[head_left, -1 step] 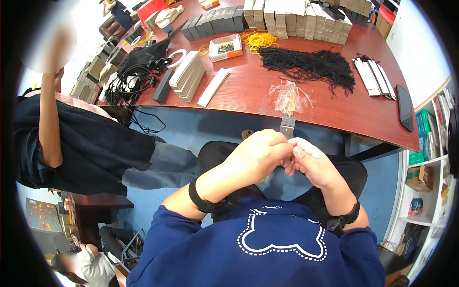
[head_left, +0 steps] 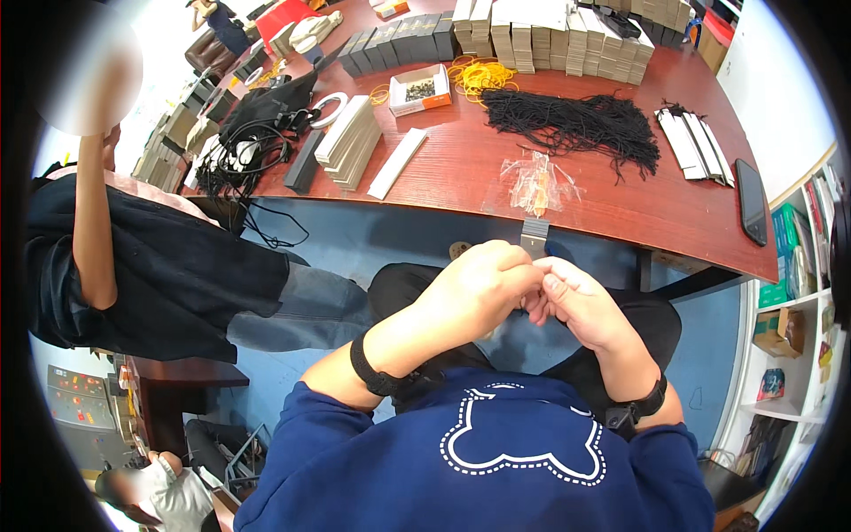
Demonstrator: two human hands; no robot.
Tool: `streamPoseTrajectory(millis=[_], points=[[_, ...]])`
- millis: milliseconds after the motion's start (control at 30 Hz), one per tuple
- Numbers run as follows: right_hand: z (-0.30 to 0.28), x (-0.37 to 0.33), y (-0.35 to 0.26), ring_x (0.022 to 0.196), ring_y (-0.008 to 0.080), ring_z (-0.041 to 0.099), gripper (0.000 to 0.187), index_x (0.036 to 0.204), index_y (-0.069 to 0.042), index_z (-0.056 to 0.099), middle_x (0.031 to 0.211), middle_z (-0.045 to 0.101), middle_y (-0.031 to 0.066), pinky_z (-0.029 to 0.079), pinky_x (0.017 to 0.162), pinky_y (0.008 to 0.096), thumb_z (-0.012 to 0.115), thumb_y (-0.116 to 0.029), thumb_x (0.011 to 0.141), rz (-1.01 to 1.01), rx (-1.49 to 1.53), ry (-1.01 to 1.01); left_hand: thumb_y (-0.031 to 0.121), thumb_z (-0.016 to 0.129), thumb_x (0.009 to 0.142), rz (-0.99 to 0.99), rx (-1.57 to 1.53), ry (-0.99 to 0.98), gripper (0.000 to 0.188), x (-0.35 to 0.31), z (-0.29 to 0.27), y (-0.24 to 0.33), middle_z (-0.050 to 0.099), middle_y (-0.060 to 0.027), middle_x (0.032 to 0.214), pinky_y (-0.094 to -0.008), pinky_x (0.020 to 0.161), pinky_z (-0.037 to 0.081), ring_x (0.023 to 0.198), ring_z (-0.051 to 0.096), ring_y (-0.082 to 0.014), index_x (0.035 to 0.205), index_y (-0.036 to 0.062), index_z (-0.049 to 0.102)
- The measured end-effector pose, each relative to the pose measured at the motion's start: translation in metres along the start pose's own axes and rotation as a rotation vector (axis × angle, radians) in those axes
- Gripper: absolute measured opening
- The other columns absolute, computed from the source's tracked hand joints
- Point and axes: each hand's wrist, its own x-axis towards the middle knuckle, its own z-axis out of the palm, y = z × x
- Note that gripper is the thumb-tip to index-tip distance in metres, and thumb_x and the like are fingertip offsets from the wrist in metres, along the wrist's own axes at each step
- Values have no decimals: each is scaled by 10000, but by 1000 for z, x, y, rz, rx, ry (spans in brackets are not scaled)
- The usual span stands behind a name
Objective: The recorder is assembling hang tags by threading black strings through pre-punched holes in white cardstock tags and securing them with a knot or loop.
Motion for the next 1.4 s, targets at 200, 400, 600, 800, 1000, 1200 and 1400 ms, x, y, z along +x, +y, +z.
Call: streamPoseTrajectory(millis=[200, 400, 600, 800, 1000, 1200, 1400], points=[[-10, -2, 3, 612, 79, 548, 144, 918, -20, 596, 748, 584, 11, 458, 575, 212, 524, -143, 938, 13, -200, 105, 23, 705, 712, -2, -83, 47, 195, 4, 2, -4, 605, -84, 783, -358, 667, 497, 738, 603, -270, 897, 50, 648], [-45, -16, -17, 548, 74, 537, 64, 888, -9, 598, 720, 608, 41, 448, 509, 203, 566, -63, 900, -108, -333, 282, 87, 596, 832, -356, -24, 163, 237, 27, -28, -76, 640, -153, 910, -380, 750, 496, 836, 619, -317, 1060, 26, 615], [-142, -6, -50, 463, 21, 419, 96, 869, -65, 537, 615, 490, -29, 326, 413, 166, 541, -132, 937, -349, -478, 613, 121, 604, 764, -534, 382, 80, 293, 65, -64, -174, 624, -202, 1003, -427, 843, 480, 961, 590, -364, 1041, 25, 619], [-180, 3, -42, 452, 15, 410, 123, 867, -77, 529, 616, 486, -30, 314, 402, 154, 529, -168, 951, -400, -416, 623, 58, 534, 787, -643, 731, 76, 306, 89, -68, -228, 493, -294, 1223, -455, 836, 483, 993, 585, -368, 1078, -34, 552], [-167, 1, -44, 523, 29, 460, 48, 890, -46, 556, 667, 523, -19, 380, 455, 169, 554, -85, 919, -361, -348, 668, 86, 541, 793, -751, 844, -88, 184, 99, -63, -260, 619, -242, 1023, -439, 750, 527, 890, 645, -356, 902, 11, 669], [-152, -3, -54, 577, 42, 518, 56, 884, -12, 589, 737, 598, 18, 431, 510, 187, 557, -51, 908, -355, -336, 677, 2, 568, 733, -580, 973, -81, 168, 105, -70, -243, 636, -157, 932, -424, 804, 506, 945, 600, -339, 868, 47, 658], [-145, -2, -57, 569, 43, 507, 72, 874, -3, 591, 716, 584, 8, 428, 520, 188, 554, -52, 911, -349, -354, 689, 46, 536, 768, -367, 971, 106, 136, 130, -103, -220, 583, -125, 955, -403, 784, 500, 952, 566, -317, 883, 45, 609]])
